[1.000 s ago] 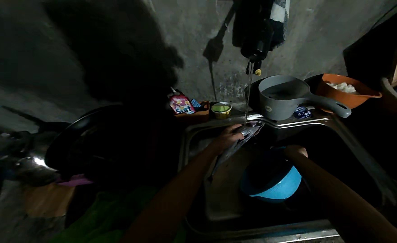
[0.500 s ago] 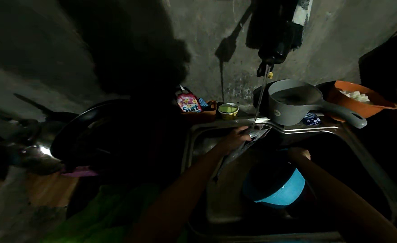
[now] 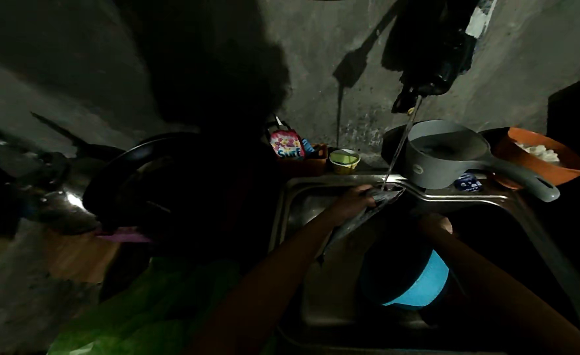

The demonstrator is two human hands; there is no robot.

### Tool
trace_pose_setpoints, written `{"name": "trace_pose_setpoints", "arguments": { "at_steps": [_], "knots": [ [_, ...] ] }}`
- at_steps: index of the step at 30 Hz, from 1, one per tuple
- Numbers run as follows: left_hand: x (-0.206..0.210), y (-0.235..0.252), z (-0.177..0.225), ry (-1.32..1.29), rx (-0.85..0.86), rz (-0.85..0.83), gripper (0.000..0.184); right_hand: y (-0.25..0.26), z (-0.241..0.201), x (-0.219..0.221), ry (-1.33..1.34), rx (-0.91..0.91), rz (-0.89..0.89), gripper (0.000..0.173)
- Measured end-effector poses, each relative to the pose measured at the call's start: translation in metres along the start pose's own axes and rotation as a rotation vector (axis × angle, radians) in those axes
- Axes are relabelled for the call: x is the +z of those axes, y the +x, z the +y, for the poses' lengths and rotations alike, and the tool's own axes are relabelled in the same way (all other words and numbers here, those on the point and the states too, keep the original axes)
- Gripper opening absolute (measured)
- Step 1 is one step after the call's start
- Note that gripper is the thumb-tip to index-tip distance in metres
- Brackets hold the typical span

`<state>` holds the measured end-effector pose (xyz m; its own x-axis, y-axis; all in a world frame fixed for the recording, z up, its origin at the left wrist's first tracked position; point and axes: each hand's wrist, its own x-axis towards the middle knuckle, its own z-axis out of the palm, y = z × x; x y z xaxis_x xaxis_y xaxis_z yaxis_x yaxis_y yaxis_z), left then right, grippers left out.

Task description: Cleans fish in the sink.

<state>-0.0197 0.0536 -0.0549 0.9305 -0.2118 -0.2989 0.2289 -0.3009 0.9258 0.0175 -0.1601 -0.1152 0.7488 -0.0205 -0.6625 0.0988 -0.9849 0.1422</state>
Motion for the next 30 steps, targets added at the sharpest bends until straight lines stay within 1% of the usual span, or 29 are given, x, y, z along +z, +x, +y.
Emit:
{"name": "trace_pose_setpoints", "arguments": {
  "at_steps": [1, 3, 7, 12, 14, 17, 21, 24, 26, 27, 30],
  "knots": [
    [0.000, 0.000, 0.000, -0.006, 0.000, 0.002, 0.043, 0.009, 0.003, 0.005, 0.025, -0.012, 0.010, 0.051],
    [-0.001, 0.001, -0.002, -0.020, -0.010, 0.001, 0.047, 0.014, 0.004, 0.009, 0.047, 0.030, 0.041, 0.051],
    [-0.001, 0.003, -0.005, -0.030, -0.009, -0.001, 0.050, 0.000, 0.002, 0.004, 0.016, 0.046, 0.023, 0.049],
    [0.002, 0.003, -0.004, 0.002, -0.047, -0.002, 0.052, 0.005, 0.003, 0.010, 0.109, 0.115, 0.077, 0.046],
    [0.005, 0.003, -0.004, 0.024, -0.063, 0.000, 0.050, -0.012, 0.001, 0.000, 0.082, 0.112, 0.046, 0.044],
    [0.009, 0.002, -0.005, 0.012, -0.150, 0.005, 0.049, -0.024, 0.002, -0.007, 0.057, 0.075, 0.013, 0.044],
    [0.017, 0.001, -0.014, -0.032, -0.302, 0.028, 0.045, -0.028, 0.010, -0.001, 0.099, 0.061, 0.063, 0.046],
    [0.027, 0.003, -0.034, -0.083, -0.358, -0.007, 0.042, -0.030, 0.023, 0.001, 0.131, 0.039, 0.098, 0.046],
    [0.037, 0.003, -0.049, -0.073, -0.408, -0.056, 0.046, -0.035, 0.034, 0.001, 0.127, 0.008, 0.117, 0.046],
    [0.042, 0.004, -0.056, -0.055, -0.411, -0.101, 0.048, -0.038, 0.040, 0.000, 0.112, -0.007, 0.121, 0.045],
    [0.058, 0.003, -0.071, -0.009, -0.365, -0.250, 0.045, -0.045, 0.059, -0.006, 0.085, -0.034, 0.135, 0.046]
  ]
}}
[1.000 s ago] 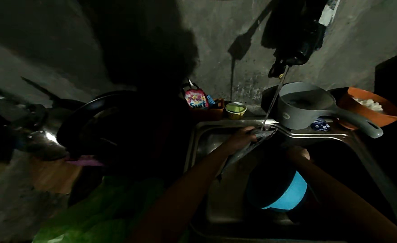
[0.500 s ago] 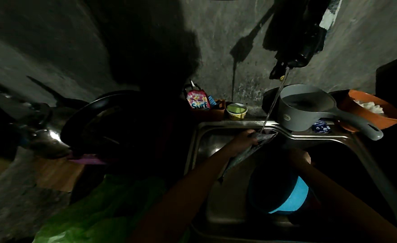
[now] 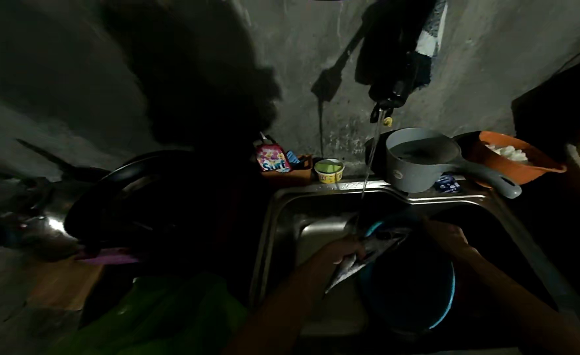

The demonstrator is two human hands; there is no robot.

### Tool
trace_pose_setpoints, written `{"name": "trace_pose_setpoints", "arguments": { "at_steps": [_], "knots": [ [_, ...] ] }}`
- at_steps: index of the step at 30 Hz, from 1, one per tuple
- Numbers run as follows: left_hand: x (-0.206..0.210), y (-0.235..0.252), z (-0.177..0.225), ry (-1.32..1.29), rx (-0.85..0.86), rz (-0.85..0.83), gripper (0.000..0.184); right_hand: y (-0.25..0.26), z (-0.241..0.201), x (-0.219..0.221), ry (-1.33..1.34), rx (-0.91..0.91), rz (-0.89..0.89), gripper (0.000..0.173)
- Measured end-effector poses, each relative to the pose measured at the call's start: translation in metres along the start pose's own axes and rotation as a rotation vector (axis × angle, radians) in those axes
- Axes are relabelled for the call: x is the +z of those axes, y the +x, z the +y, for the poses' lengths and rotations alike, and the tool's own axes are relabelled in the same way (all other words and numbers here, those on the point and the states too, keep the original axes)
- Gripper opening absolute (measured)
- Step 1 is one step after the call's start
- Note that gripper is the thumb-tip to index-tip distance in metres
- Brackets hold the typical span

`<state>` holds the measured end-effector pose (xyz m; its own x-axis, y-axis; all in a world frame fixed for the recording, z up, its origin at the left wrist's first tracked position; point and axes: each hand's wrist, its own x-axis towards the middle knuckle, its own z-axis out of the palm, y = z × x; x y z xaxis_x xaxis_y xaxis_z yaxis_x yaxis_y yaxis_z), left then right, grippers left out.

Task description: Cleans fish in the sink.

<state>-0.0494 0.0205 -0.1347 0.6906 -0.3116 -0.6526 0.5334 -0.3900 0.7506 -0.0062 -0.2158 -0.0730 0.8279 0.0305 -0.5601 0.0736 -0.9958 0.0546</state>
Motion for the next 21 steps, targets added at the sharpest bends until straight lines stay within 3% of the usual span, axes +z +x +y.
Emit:
{"name": "trace_pose_setpoints", "arguments": {
  "at_steps": [4, 8, 11, 18, 21],
  "knots": [
    [0.023, 0.015, -0.004, 0.006, -0.008, -0.105, 0.043, -0.015, 0.014, -0.013, 0.022, -0.051, 0.084, 0.045],
    [0.044, 0.023, 0.001, -0.055, -0.062, -0.089, 0.042, -0.037, 0.012, -0.029, 0.024, -0.123, 0.157, 0.042],
    [0.053, 0.025, 0.000, -0.146, -0.022, -0.079, 0.030, -0.048, 0.010, -0.032, 0.007, -0.172, 0.224, 0.035],
    [0.050, 0.006, 0.012, -0.269, -0.013, 0.032, 0.015, -0.072, -0.003, -0.032, -0.072, -0.174, 0.298, 0.036],
    [0.042, -0.013, 0.028, -0.186, -0.073, 0.058, 0.014, -0.072, -0.011, -0.034, -0.085, -0.167, 0.264, 0.037]
  ]
}}
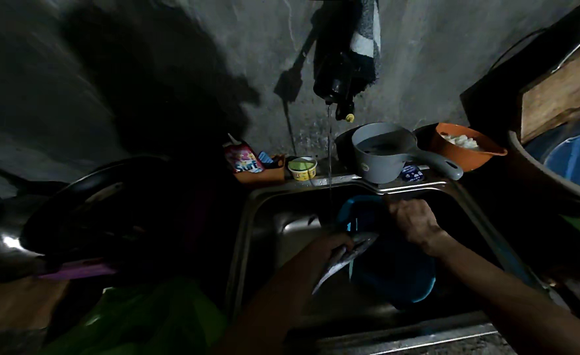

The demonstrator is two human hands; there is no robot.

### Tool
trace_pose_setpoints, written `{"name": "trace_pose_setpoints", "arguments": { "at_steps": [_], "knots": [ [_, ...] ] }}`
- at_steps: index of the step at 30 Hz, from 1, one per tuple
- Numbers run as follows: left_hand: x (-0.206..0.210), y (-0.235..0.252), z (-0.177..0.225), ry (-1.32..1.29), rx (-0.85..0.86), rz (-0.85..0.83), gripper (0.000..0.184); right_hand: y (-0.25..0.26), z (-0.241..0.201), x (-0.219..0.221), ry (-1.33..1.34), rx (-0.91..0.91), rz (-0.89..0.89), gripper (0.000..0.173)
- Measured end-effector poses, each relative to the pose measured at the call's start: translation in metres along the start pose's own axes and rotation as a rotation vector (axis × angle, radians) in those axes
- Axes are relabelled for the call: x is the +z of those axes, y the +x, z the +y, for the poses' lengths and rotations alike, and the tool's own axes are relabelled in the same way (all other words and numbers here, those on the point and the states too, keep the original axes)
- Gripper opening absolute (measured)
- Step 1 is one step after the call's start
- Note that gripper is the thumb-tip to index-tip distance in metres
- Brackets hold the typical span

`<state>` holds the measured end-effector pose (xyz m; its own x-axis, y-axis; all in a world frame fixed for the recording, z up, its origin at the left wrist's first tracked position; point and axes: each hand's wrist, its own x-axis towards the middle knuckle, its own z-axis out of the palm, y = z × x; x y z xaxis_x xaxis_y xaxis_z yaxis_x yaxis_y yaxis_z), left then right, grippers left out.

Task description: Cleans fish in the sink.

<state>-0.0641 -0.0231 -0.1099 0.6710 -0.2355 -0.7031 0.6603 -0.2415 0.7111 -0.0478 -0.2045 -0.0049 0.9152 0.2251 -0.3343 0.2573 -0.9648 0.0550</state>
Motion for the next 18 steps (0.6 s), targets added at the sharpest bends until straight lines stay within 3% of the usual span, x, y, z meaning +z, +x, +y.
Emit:
{"name": "trace_pose_setpoints", "arguments": {
  "at_steps": [5, 15, 18],
  "knots": [
    [-0.021, -0.015, 0.000, 0.186, 0.001, 0.013, 0.031, 0.004, -0.011, -0.001, -0.012, 0.009, -0.027, 0.037],
    [-0.059, -0.029, -0.003, 0.348, 0.036, 0.026, 0.025, 0.010, -0.007, 0.004, 0.006, -0.022, 0.034, 0.038],
    [-0.063, -0.044, 0.007, 0.388, 0.037, 0.047, 0.031, 0.018, 0.008, 0.008, 0.017, 0.001, 0.030, 0.039]
  ]
}}
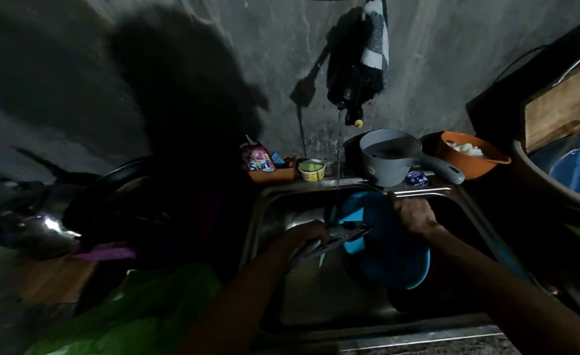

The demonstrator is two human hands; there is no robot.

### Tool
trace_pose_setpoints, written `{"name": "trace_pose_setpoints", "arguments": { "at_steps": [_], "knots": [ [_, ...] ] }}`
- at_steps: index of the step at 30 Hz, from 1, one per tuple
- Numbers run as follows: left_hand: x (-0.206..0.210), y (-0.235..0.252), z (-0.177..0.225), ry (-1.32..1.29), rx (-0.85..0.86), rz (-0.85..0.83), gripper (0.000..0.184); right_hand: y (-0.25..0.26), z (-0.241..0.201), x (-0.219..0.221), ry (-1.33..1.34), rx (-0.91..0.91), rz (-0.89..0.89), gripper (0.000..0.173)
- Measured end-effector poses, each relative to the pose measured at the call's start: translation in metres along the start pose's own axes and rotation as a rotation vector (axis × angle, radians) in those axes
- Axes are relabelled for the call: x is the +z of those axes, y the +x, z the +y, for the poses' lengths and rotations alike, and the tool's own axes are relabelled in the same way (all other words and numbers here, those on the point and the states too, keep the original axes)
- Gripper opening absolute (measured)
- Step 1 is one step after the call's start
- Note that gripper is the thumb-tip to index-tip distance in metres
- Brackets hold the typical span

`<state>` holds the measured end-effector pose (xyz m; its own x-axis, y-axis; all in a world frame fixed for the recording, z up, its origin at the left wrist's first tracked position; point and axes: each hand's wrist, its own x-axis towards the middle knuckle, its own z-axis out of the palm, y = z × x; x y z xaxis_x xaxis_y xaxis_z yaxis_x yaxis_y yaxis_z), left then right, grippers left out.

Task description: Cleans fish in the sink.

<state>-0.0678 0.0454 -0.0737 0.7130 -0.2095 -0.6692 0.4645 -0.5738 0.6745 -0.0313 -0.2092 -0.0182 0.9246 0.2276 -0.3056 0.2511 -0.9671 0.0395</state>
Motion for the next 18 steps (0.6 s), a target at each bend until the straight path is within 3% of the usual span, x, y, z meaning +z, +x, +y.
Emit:
{"name": "trace_pose_setpoints", "arguments": {
  "at_steps": [6, 9, 13, 18],
  "knots": [
    [-0.017, -0.009, -0.003, -0.034, 0.038, 0.043, 0.033, -0.004, 0.030, 0.012, -0.029, -0.021, 0.025, 0.043],
    [-0.024, -0.015, -0.001, 0.033, 0.060, 0.011, 0.035, -0.027, 0.053, 0.039, -0.065, -0.256, 0.281, 0.032],
    [-0.029, -0.020, 0.000, 0.234, 0.075, -0.157, 0.038, -0.045, 0.105, 0.065, -0.101, -0.596, 0.631, 0.011],
    [-0.027, -0.015, -0.001, 0.278, 0.054, -0.198, 0.036, -0.051, 0.125, 0.064, -0.161, -0.681, 0.754, 0.006]
  ]
}}
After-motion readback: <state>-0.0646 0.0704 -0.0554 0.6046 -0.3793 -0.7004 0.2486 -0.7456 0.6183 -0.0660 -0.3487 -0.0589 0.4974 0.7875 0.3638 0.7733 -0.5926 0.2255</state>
